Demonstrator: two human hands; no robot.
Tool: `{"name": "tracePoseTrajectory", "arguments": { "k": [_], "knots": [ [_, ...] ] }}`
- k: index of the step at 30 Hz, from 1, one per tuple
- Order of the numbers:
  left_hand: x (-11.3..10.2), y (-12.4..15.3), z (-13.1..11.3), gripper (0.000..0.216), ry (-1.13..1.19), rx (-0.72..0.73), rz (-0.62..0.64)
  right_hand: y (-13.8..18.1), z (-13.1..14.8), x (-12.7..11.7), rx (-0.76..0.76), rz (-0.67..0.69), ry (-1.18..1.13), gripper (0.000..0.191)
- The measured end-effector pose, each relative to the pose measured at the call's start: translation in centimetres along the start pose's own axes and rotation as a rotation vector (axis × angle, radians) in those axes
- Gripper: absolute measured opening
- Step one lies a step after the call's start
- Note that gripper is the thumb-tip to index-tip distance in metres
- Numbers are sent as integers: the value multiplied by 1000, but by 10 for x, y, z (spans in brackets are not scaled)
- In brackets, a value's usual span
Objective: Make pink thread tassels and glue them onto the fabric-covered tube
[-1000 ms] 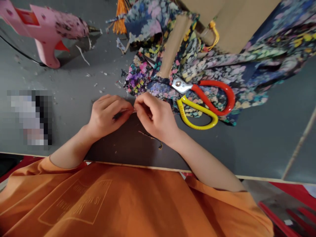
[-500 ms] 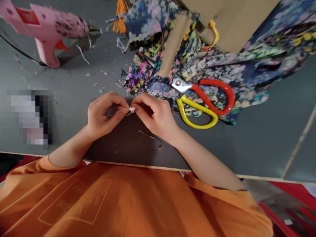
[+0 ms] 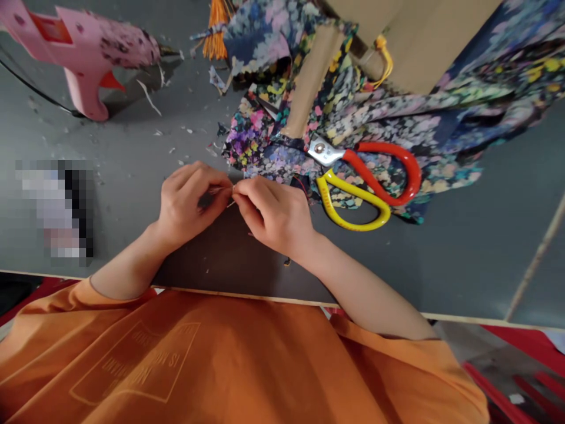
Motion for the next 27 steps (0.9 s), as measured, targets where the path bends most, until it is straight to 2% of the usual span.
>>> {"name": "tracePoseTrajectory", "arguments": {
  "k": [3,6,12,15,19,23,25,27],
  "knots": [
    [-2,1,6,7,131,-88,-16,1,3,-1,-6,-25,-11,8],
    [-3,2,9,5,232,-140,-46,1,1,1,57,-12,-93,9],
    [-3,3,12,7,352,-232,-65,4,-27,21,422,58,-630,16],
    [-2,3,11,8,420,-243,-32,6,-37,28,512,92,-764,22],
    [0,-2,3,5,448,-121,52,4,-43,23,497,146,-738,18],
    [6,-3,-10,7,250,93,126,0,-40,22,474,304,-689,15],
    [7,-1,-12,8,100,146,106,-3,-36,18,435,304,-593,16],
    [8,0,-9,9,-9,129,81,-4,-30,12,367,236,-436,15]
  ]
}}
Point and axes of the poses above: each hand's wrist, its own y-axis away from the middle knuckle, its own x-axis out of the palm, z = x × y, the point moved 8 cm from there along -y, towards the middle knuckle, and after that the axes turned 5 degrees about z, right-handed, at the moved point
